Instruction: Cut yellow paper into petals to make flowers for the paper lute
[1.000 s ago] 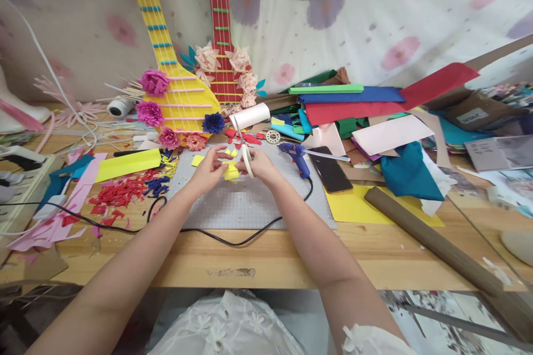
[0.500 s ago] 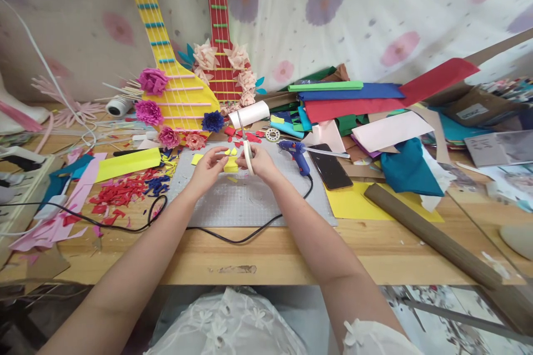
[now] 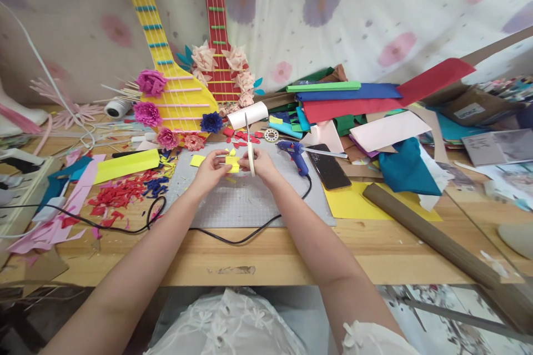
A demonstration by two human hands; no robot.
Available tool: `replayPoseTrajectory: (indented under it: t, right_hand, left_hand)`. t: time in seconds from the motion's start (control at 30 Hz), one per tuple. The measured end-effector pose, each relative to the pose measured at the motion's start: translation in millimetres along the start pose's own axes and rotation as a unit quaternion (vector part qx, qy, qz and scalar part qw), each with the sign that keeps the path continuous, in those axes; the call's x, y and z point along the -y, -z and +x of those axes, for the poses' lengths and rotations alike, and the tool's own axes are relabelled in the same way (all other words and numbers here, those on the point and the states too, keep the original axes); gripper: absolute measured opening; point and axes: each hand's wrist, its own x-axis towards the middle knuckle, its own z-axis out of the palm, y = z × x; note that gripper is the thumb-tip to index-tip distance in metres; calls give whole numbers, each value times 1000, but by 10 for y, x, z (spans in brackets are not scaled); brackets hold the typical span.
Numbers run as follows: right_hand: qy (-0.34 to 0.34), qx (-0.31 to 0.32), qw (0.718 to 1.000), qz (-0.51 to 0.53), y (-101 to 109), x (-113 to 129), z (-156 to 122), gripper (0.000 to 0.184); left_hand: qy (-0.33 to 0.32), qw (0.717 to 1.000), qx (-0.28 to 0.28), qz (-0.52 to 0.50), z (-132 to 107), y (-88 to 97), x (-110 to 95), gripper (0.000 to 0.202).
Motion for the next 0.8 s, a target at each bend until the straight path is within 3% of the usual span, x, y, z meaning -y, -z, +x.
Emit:
replayPoseTrajectory:
  t: [0.37, 0.57, 0.8]
  right_hand:
    - [6, -9, 1000, -5, 10, 8, -10, 43]
    - [29, 8, 1000, -8, 20, -2, -7, 47]
    - [95, 9, 995, -31, 4, 44, -43, 42]
  left_hand:
    - [-89, 994, -10, 65, 0, -10, 79, 40]
    - [-73, 996, -41, 43, 36, 1, 65, 29]
    - [-103, 993, -45, 42, 18, -2, 43, 23]
